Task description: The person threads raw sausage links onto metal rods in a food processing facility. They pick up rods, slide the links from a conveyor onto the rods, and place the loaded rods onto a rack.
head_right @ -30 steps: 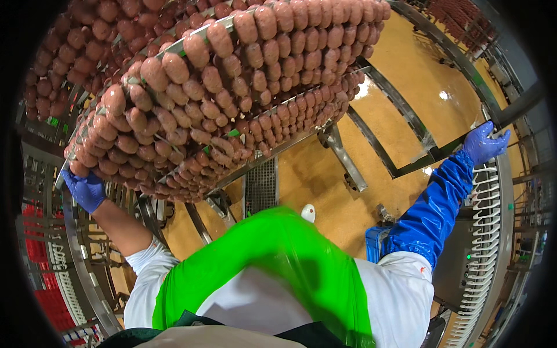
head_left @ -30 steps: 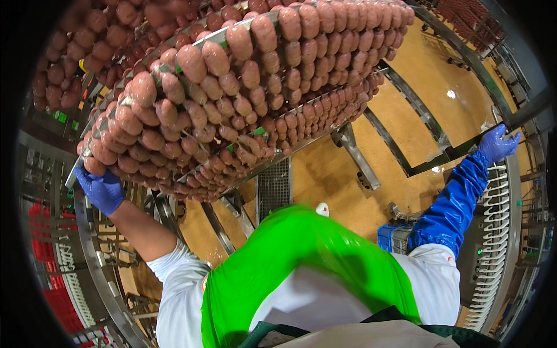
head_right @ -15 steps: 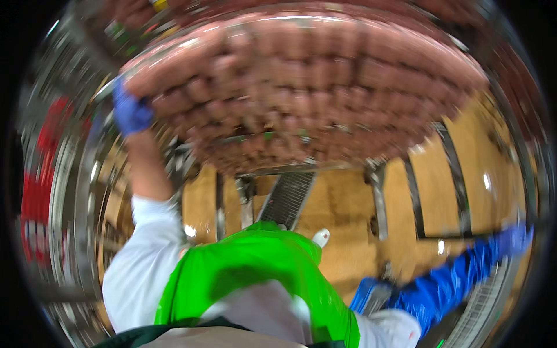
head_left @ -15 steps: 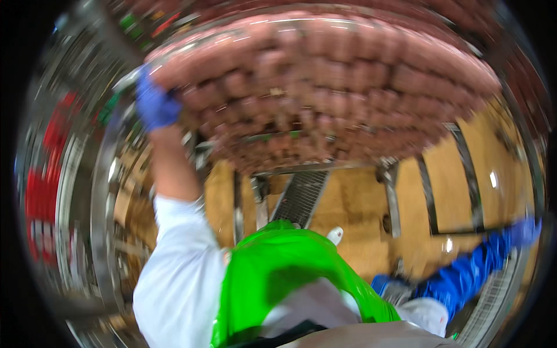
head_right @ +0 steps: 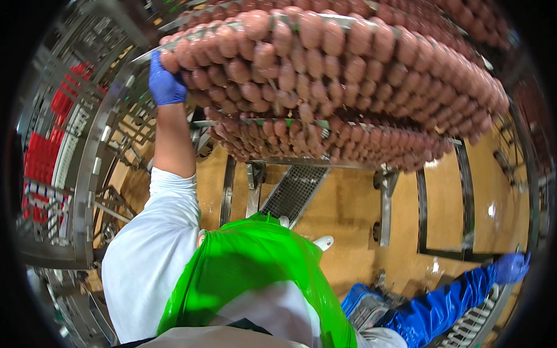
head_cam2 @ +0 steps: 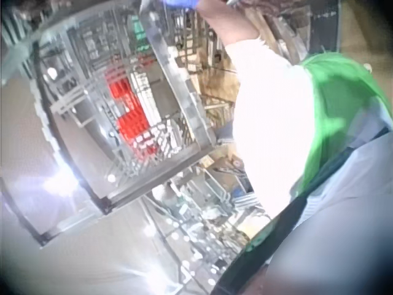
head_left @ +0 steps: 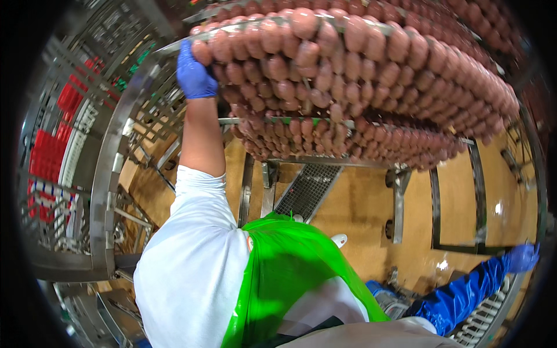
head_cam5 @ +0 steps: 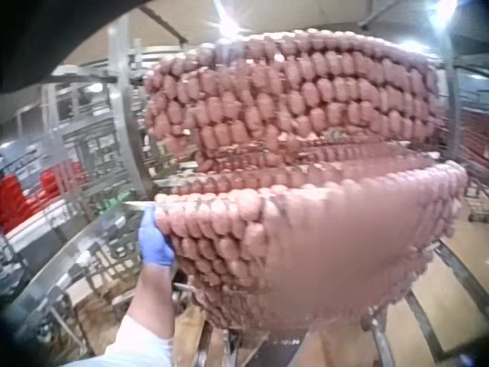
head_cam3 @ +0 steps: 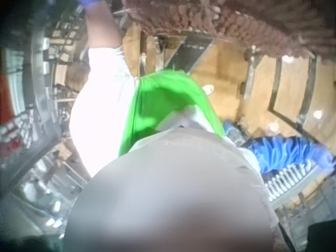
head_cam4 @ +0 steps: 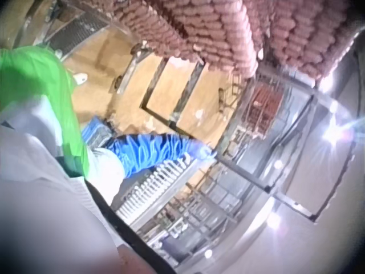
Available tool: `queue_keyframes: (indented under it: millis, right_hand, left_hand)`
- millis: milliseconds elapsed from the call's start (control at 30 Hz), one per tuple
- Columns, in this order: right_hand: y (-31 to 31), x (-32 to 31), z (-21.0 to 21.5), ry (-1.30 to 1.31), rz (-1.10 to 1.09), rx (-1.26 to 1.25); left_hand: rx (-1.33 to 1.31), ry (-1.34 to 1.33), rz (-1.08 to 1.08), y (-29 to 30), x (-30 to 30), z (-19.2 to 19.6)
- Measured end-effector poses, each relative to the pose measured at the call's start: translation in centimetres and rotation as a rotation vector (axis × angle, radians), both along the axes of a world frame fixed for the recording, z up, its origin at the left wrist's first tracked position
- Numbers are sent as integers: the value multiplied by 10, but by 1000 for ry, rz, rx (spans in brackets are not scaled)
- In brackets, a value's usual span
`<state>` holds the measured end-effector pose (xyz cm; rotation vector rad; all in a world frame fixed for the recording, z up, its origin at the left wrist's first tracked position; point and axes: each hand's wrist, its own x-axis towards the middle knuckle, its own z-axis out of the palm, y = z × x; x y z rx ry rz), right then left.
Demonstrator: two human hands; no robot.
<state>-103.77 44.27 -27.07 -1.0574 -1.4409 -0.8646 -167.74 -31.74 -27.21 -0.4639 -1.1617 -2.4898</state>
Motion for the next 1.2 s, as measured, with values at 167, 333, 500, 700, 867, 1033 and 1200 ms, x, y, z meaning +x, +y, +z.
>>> queue_keyframes:
  millis: [167, 333, 500, 700, 867, 1033, 1200]
  right_hand:
    - [5, -4, -10, -79, 141, -11]
    - [-32, -23, -6, -2, 245, -59]
    - [-66, -43, -9, 103, 340, -62]
    - [-98, -55, 0, 218, 548, -16]
    - [-155, -78, 12, 264, 533, 316]
    - [-281, -185, -43, -89, 1600, -364]
    - [-358, -250, -210, -1338, 1813, -1034]
  left_hand:
    - [-290, 158, 817, 10, 8, -14]
    - [-446, 67, 1065, 26, 28, -42]
    - [-664, -68, 934, 15, 98, -127]
    - [-1648, 335, 290, 55, 325, -195]
    - [-1788, -228, -334, -25, 480, -246]
    - [-1881, -608, -404, -96, 597, -261]
    - [-1733, -617, -31, -110, 632, -246]
